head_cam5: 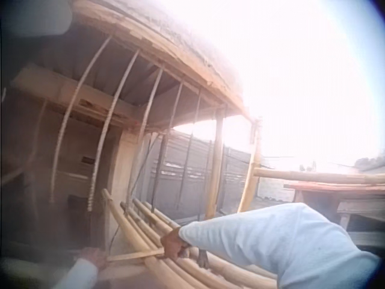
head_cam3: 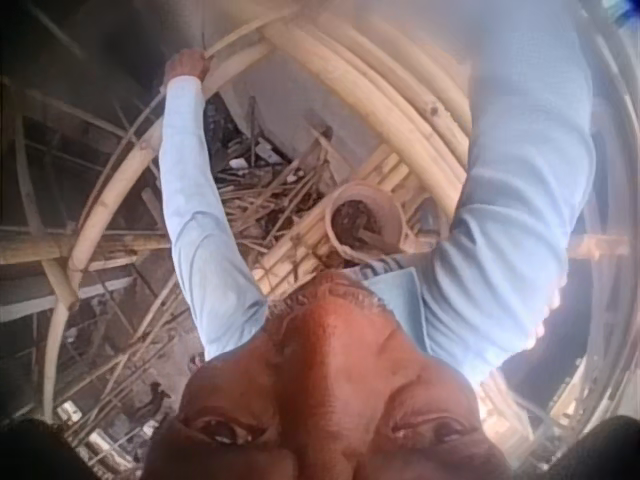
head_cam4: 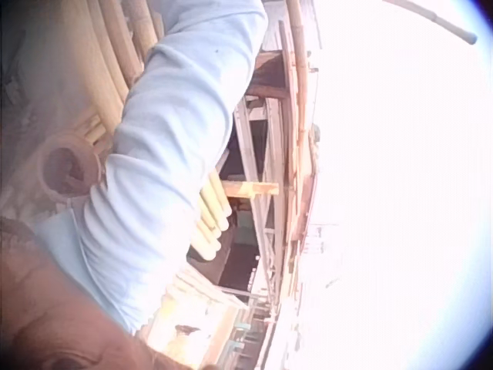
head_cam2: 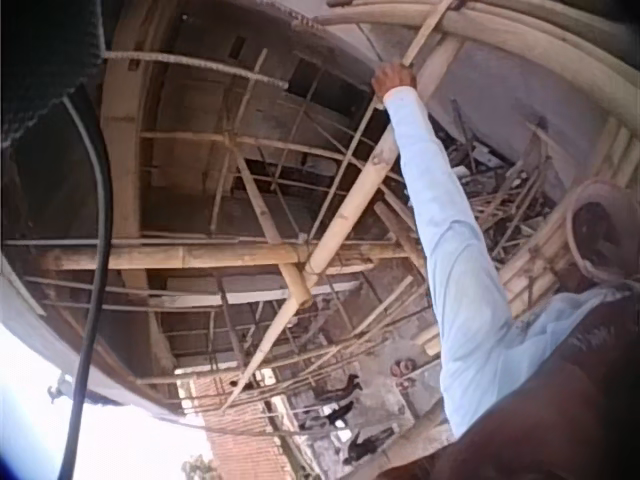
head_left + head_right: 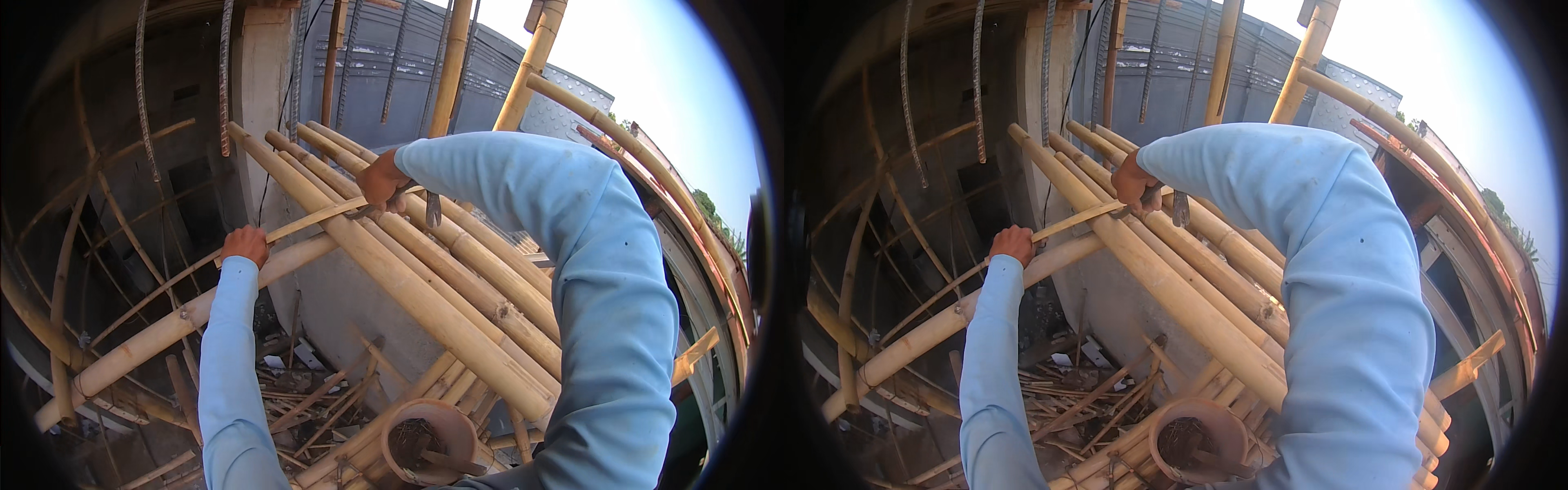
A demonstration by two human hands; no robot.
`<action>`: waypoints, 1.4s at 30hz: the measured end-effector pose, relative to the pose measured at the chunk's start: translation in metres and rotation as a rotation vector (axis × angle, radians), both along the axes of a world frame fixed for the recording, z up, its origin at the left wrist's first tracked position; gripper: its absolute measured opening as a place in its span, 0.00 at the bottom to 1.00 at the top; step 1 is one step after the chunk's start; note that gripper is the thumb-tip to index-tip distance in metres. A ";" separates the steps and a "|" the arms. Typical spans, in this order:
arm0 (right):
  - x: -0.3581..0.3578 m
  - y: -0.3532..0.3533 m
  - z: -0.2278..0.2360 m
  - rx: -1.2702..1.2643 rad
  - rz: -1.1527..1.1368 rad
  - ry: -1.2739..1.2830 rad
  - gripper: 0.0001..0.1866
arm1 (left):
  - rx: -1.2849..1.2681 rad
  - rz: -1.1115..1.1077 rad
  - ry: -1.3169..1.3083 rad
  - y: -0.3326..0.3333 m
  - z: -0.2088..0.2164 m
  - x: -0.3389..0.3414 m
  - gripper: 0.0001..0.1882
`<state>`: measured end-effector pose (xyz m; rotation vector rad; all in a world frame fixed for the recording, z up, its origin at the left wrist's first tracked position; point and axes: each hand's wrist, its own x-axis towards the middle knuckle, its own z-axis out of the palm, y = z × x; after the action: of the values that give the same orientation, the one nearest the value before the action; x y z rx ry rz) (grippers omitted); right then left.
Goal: The person assembles a bamboo scaffolding structure on a rooftop. They position bamboo poles, hammer nails to secure joints, and use pliers to tighten wire bindings. The person also moves a bucket of nails and adjusts pole positions to complete the framework.
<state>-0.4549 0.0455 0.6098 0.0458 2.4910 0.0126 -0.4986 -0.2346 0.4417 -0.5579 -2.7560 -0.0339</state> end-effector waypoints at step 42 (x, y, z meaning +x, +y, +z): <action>0.138 0.112 -0.051 -0.576 -0.205 0.657 0.09 | -0.215 -0.029 0.160 0.023 0.048 0.012 0.30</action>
<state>-0.3169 0.1577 0.5590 0.0696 3.0142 -0.9362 -0.4864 -0.2118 0.4897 -0.6273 -2.6114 0.2907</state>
